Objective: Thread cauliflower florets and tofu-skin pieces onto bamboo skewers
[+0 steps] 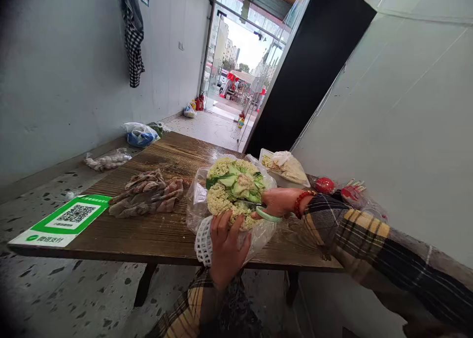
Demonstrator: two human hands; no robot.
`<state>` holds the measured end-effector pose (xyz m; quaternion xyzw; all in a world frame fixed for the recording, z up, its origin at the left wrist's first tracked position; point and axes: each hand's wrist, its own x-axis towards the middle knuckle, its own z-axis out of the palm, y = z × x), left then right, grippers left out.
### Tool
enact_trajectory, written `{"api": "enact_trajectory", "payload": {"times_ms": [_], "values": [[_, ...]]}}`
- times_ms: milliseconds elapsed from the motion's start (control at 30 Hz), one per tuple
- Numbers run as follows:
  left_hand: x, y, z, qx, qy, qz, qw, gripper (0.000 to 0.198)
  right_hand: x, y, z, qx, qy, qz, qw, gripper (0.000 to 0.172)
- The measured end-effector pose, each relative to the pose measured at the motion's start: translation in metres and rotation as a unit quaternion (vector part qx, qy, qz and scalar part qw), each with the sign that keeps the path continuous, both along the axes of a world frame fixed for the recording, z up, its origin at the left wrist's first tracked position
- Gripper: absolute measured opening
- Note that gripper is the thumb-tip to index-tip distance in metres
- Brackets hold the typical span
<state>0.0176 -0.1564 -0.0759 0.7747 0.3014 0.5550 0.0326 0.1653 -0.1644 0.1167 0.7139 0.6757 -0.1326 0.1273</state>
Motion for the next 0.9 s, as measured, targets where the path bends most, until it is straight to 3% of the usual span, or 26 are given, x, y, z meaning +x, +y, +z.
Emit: {"api": "enact_trajectory", "payload": {"times_ms": [167,467,900], "values": [[-0.001,0.002,0.000,0.001,-0.019,-0.005,1.000,0.044,-0.003,0.002,0.000,-0.058,-0.039,0.021,0.997,0.064],[-0.005,0.003,0.002,-0.013,-0.027,-0.015,0.999,0.044,0.004,-0.005,-0.004,-0.009,-0.015,0.044,0.999,0.053],[-0.006,-0.001,-0.002,-0.029,-0.019,-0.016,0.999,0.042,0.006,-0.013,-0.009,0.028,-0.046,0.088,0.995,0.054]]}}
